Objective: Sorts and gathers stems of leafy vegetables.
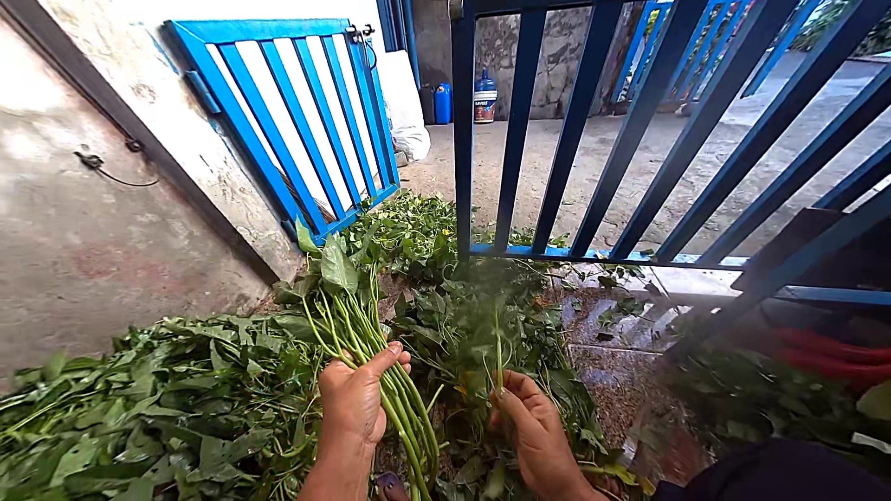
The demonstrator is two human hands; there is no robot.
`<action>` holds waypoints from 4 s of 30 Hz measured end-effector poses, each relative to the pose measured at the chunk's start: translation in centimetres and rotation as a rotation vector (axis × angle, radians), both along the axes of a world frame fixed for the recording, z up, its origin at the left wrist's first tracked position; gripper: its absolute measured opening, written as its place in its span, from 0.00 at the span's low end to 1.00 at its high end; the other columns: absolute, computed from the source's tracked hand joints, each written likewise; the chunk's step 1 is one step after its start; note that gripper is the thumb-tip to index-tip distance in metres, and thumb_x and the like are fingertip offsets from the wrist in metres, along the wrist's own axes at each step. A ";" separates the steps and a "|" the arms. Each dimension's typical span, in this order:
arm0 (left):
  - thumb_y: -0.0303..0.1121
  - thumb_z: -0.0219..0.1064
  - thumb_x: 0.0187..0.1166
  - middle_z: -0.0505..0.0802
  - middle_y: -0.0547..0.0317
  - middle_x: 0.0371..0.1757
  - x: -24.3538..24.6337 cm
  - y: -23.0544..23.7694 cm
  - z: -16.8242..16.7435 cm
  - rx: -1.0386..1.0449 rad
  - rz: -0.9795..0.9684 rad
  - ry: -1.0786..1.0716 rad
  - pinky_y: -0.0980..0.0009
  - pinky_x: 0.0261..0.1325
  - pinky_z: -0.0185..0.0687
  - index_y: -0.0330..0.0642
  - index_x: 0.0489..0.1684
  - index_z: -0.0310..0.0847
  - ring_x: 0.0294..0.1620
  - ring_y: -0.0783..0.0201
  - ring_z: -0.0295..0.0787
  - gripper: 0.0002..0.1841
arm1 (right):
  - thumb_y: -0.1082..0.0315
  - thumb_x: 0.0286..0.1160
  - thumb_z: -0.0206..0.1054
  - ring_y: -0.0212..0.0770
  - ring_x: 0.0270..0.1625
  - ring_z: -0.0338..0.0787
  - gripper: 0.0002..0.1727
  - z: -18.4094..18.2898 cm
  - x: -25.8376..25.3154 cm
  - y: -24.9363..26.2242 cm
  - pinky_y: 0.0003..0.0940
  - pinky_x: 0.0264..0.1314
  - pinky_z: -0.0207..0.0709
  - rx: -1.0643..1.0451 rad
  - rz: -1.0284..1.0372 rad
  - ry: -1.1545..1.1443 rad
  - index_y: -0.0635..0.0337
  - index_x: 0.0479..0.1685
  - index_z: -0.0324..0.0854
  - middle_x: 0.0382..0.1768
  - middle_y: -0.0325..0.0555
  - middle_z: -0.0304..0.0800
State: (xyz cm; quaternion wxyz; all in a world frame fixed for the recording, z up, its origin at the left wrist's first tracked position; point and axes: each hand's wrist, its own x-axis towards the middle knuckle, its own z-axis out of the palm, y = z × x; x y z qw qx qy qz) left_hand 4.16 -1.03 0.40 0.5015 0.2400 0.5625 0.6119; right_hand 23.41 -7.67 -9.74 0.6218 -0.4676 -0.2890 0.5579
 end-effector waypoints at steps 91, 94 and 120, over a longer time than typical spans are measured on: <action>0.05 0.76 0.54 0.94 0.48 0.36 0.2 -0.9 0.2 0.279 0.223 0.249 0.63 0.35 0.97 0.27 0.49 0.79 0.31 0.58 0.96 0.23 | 0.57 0.73 0.59 0.46 0.31 0.89 0.14 -3.1 0.4 -0.8 0.41 0.31 0.84 0.584 -0.169 -1.734 0.56 0.29 0.83 0.27 0.44 0.85; 0.05 0.76 0.56 0.94 0.50 0.37 0.3 -0.6 0.1 0.306 0.294 0.217 0.63 0.36 0.98 0.28 0.51 0.78 0.31 0.59 0.97 0.24 | 0.59 0.75 0.59 0.46 0.32 0.92 0.15 -1.8 0.7 0.5 0.41 0.29 0.87 0.493 -0.075 -1.662 0.58 0.29 0.85 0.27 0.46 0.86; 0.09 0.78 0.57 0.95 0.54 0.41 -2.8 0.8 1.3 0.431 0.405 0.244 0.61 0.42 0.98 0.33 0.56 0.77 0.37 0.59 0.97 0.26 | 0.45 0.77 0.70 0.73 0.73 0.79 0.32 -8.3 3.3 -2.3 0.74 0.71 0.73 -0.384 0.991 -1.282 0.69 0.62 0.85 0.66 0.73 0.83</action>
